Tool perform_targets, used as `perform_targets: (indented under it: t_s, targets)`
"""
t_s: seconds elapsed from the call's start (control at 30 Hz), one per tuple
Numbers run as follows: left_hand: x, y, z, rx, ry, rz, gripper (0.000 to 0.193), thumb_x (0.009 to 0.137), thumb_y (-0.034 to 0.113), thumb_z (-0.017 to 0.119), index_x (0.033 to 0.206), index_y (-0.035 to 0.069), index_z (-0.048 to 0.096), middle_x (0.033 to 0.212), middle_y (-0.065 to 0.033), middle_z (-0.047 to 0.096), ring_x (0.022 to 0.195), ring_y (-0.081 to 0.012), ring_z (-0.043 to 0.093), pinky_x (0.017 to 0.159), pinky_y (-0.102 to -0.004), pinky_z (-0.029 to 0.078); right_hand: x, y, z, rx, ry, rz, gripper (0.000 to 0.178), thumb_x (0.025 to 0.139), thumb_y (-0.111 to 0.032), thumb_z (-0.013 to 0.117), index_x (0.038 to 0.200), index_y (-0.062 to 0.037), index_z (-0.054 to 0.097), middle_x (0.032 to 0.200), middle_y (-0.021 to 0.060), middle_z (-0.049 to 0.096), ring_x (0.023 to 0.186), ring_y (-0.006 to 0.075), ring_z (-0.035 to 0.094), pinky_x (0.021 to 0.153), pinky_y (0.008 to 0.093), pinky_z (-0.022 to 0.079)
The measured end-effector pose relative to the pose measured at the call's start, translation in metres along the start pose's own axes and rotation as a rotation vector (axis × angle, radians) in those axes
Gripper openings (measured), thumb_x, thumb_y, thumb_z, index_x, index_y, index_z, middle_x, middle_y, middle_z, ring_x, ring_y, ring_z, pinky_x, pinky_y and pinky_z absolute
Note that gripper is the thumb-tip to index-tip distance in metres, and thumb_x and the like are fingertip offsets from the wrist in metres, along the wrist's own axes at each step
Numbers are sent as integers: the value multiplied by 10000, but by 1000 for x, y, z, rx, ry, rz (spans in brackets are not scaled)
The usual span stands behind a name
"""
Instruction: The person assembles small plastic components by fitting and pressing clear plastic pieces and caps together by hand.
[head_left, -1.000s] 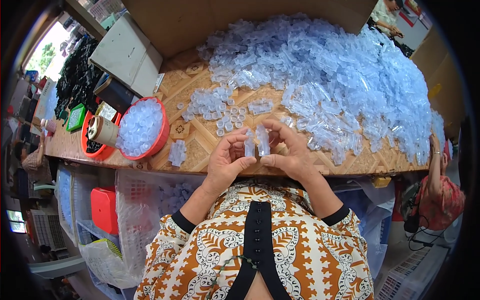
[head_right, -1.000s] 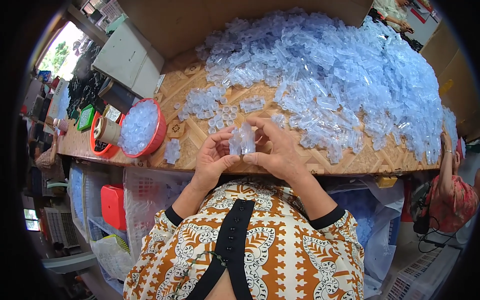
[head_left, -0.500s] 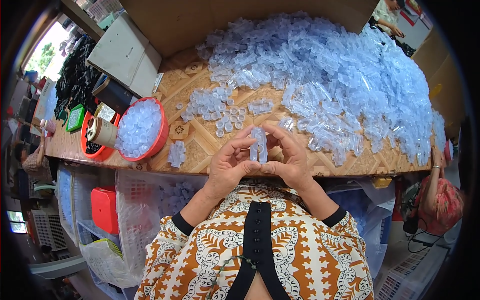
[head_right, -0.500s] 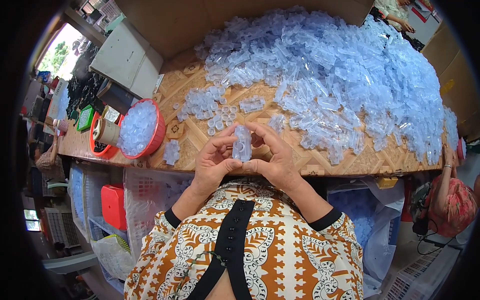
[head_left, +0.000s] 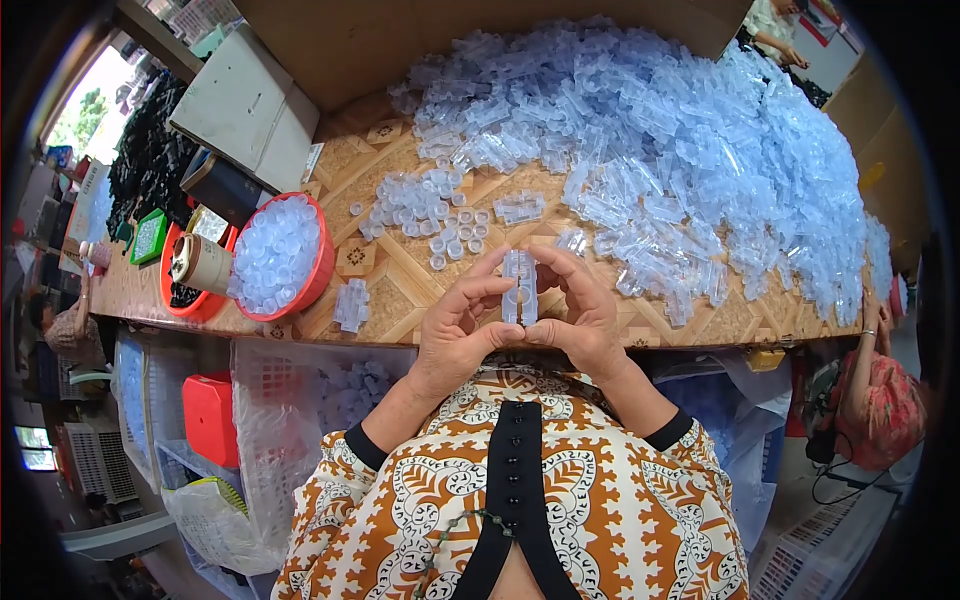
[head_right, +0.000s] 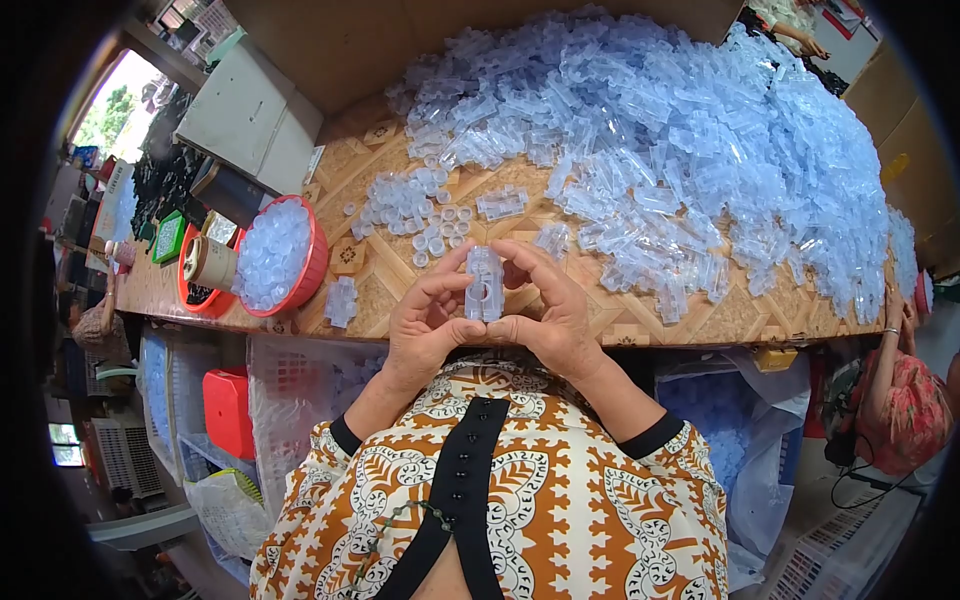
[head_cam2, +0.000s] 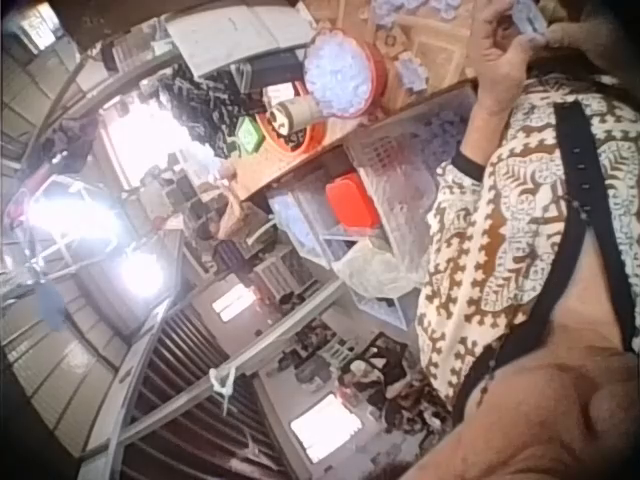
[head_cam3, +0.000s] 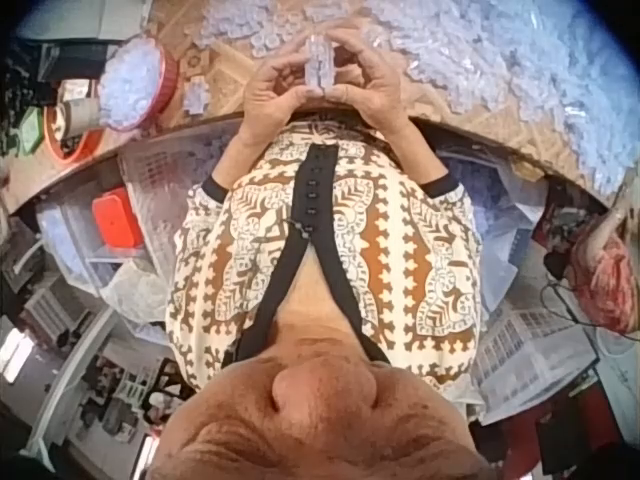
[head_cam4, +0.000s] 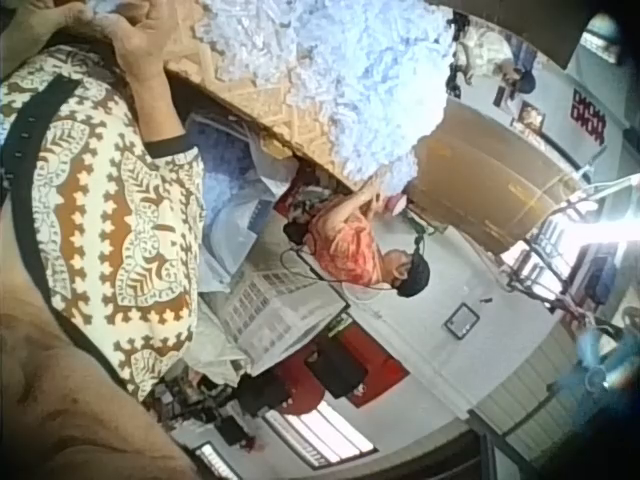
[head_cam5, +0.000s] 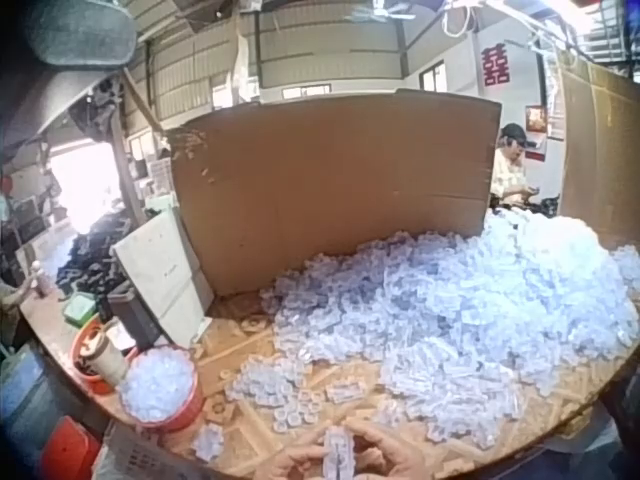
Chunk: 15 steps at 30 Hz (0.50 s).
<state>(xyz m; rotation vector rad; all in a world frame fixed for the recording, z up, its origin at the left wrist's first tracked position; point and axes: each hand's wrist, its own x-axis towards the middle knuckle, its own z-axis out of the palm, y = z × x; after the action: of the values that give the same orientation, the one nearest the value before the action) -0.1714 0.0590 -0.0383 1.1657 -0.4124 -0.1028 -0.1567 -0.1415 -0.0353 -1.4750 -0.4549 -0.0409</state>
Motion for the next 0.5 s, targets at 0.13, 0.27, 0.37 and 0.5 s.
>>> perform_targets:
  t_s: [0.13,0.27,0.37,0.5]
  targets:
    - [-2,-1,-1,-10,0,-2,526,852,-72,771,1335,39,593,1648,-217,312,1436,-258,472,1163,-401,460,-1,1,1,-11,7,-9,803,714,-97,883,1449,-40,566,1341,55,593,1083,156,575,975,307,485]
    - [-2,-2,0,-11,-7,-5,515,857,-75,768,1328,35,593,1642,-215,325,1417,-255,493,1152,-395,474,-2,1,1,-2,14,-18,803,714,-94,886,1448,-38,568,1342,57,594,1078,156,578,970,309,490]
    - [-2,0,1,-27,2,-15,504,857,-81,766,1318,31,597,1639,-214,330,1404,-253,507,1139,-389,489,-2,0,0,-27,12,-24,794,722,-90,884,1451,-41,574,1369,69,593,1103,159,581,979,314,492]
    - [-2,-1,1,-4,0,-5,502,845,-81,778,1305,25,606,1631,-217,341,1403,-255,507,1129,-385,504,-2,0,-1,-24,-11,-26,765,735,-88,880,1442,-42,591,1422,91,581,1146,171,591,980,321,504]
